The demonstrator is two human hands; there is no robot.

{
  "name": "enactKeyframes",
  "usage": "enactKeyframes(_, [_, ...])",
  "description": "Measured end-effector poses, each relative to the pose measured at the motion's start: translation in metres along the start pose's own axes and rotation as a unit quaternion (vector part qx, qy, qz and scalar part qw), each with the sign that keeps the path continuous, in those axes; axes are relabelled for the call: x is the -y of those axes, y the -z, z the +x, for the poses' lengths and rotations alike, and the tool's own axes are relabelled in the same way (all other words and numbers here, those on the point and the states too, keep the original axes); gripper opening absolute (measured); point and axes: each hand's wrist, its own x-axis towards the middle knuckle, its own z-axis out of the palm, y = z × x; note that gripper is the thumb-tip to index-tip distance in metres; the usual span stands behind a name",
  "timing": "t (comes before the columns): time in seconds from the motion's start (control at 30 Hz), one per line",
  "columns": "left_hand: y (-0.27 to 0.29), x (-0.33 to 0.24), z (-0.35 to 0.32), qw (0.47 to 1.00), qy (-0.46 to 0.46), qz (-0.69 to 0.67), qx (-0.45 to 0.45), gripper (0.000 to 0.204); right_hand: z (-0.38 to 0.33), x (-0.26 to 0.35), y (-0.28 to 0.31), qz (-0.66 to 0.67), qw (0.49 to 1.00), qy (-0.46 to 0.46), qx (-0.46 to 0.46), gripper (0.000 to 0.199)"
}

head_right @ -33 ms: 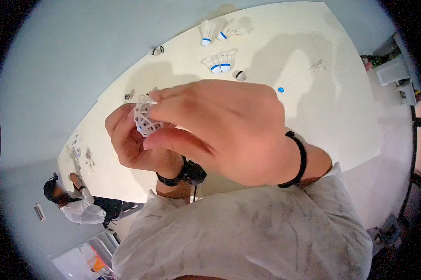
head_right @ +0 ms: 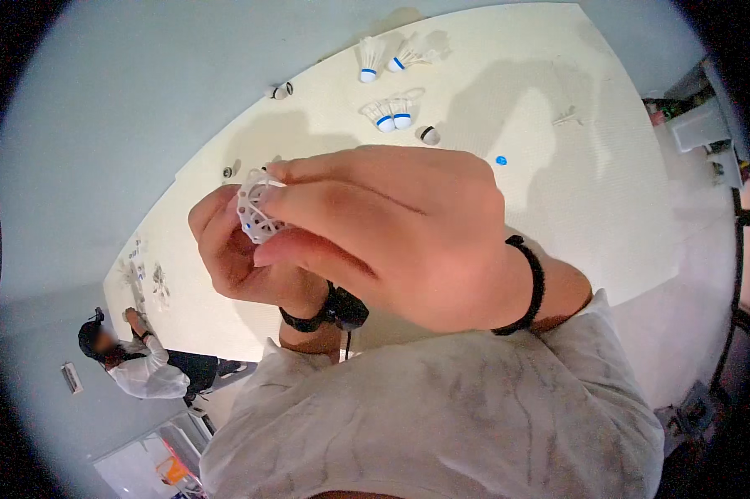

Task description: Assembling shuttlecocks by manually inserting feathers into the plastic base.

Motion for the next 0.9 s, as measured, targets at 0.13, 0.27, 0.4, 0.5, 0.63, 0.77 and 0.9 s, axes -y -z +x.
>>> enactKeyframes(0.13, [0.007,-0.001,-0.005,0.999,0.035,-0.024,0.000,0.046,-0.004,-0.003,-0.007,-0.028,0.998,0.041,-0.026,0.041])
enactKeyframes(0.27, [0.002,-0.002,-0.011,0.989,0.111,-0.080,-0.054,0.050,-0.004,-0.001,-0.007,-0.097,0.994,0.059,-0.003,0.040])
enactKeyframes(0.4, [-0.009,-0.012,-0.006,0.996,0.055,0.002,-0.074,0.057,-0.004,0.000,-0.008,-0.121,0.990,0.068,0.004,0.042])
enactKeyframes(0.5, [-0.013,-0.008,-0.006,0.991,0.010,-0.001,-0.137,0.058,-0.005,-0.001,-0.012,-0.098,0.991,0.083,-0.027,0.046])
enactKeyframes(0.63, [0.006,-0.002,0.000,0.989,-0.122,0.086,0.020,0.054,-0.003,0.004,-0.006,-0.074,0.995,0.055,-0.026,0.051])
enactKeyframes(0.77, [0.003,-0.003,0.001,0.996,-0.080,0.038,0.024,0.054,-0.001,0.006,-0.003,-0.087,0.995,0.045,-0.017,0.050])
enactKeyframes(0.9, [0.004,-0.005,0.002,0.999,-0.047,0.023,0.015,0.055,-0.005,0.000,-0.004,-0.071,0.996,0.052,-0.015,0.048])
